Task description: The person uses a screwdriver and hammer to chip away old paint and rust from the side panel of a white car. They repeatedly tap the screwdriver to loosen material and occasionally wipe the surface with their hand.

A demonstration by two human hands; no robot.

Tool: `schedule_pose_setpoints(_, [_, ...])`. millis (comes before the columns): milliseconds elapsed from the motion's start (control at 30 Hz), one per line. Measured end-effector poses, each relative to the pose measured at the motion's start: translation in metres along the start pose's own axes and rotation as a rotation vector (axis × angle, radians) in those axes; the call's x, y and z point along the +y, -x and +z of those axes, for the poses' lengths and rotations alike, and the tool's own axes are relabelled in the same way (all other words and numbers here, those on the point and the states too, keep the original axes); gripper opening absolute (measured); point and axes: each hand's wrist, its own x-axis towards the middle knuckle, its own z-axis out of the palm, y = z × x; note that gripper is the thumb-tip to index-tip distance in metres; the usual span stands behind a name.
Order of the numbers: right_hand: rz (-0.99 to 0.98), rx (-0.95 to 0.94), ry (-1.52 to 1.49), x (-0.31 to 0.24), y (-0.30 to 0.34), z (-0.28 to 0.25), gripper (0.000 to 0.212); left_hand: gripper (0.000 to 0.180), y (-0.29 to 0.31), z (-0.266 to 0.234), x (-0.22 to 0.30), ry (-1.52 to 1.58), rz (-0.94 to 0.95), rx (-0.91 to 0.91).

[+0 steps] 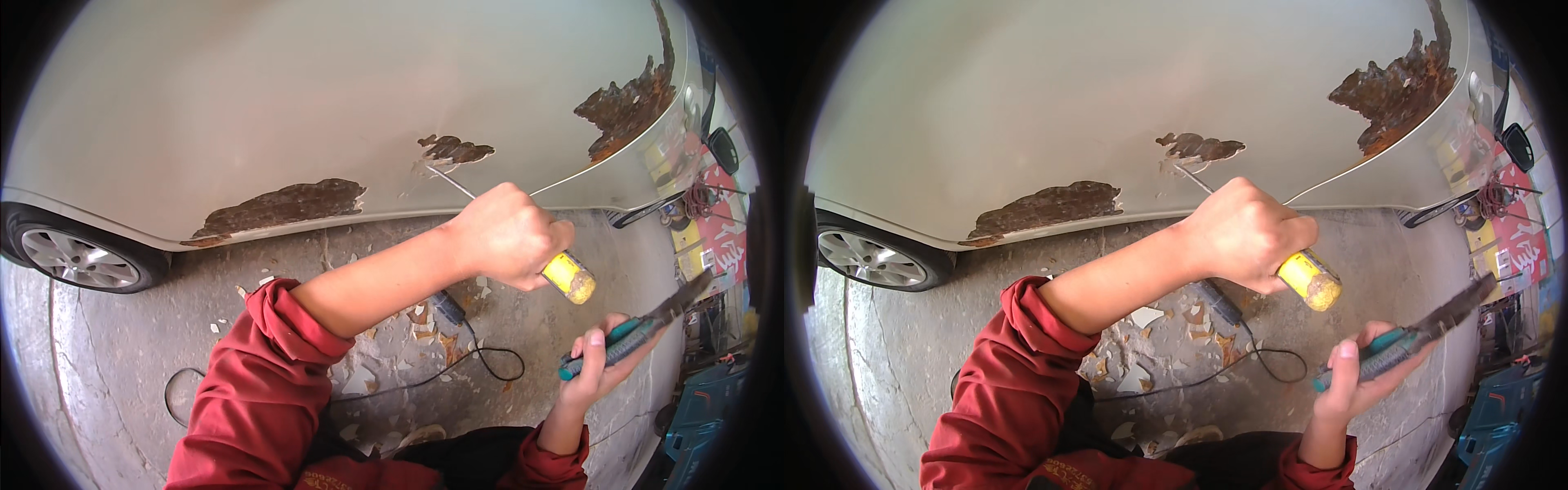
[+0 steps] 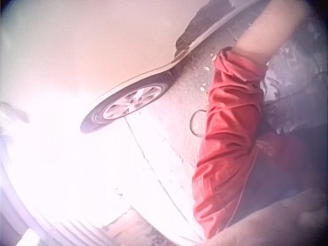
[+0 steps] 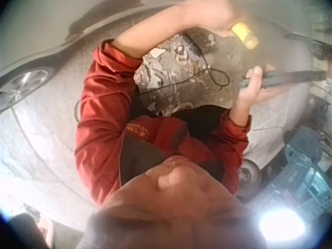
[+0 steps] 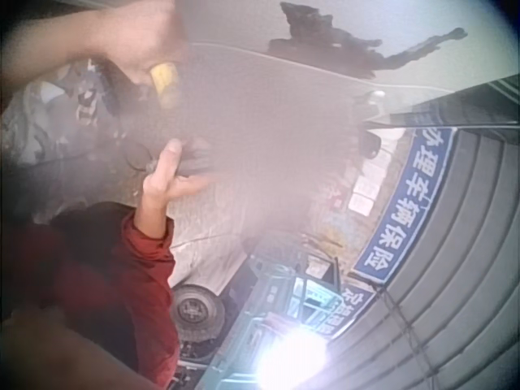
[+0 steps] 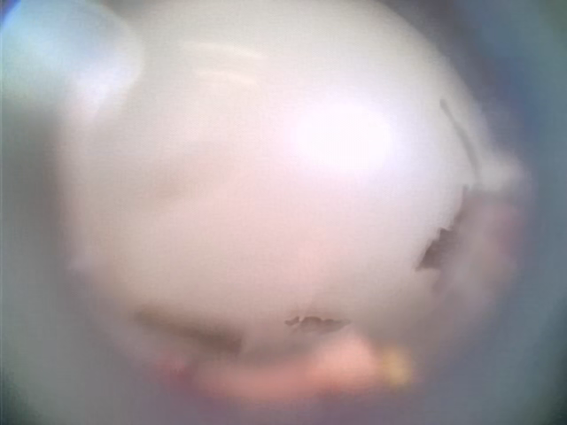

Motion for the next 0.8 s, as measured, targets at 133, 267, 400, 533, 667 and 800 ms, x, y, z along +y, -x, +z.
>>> schedule_pose_setpoints(133, [-0.122, -0.141, 0.019, 0.007, 0.015, 0.008, 0.101, 0.034, 0.000, -0.005, -0.001, 0.001, -0.015, 0.006])
schedule_pose_setpoints(267, [0.093, -0.366, 0.052, 0.017, 0.020, 0.008, 0.102, 0.032, 0.004, -0.004, -0.005, 0.002, -0.094, -0.062])
schedule_pose_setpoints(400, [-0.103, -0.098, 0.057, 0.013, 0.012, 0.000, 0.097, 0.031, 0.005, -0.004, -0.009, -0.024, -0.094, -0.029])
schedule_pose_setpoints(533, [-0.166, 0.056, -0.263, 0.014, 0.021, 0.012, 0.072, 0.030, 0.006, -0.006, -0.010, 0.020, -0.070, 0.012])
schedule_pose_setpoints(667, [-0.207, -0.311, 0.259, 0.018, 0.029, 0.018, 0.094, 0.030, 0.007, -0.007, -0.010, 0.038, -0.013, 0.039])
schedule_pose_setpoints(800, [-0.138, -0.019, -0.049, 0.010, 0.017, 0.002, 0.096, 0.032, 0.008, -0.005, -0.012, 0.009, -0.024, 0.063])
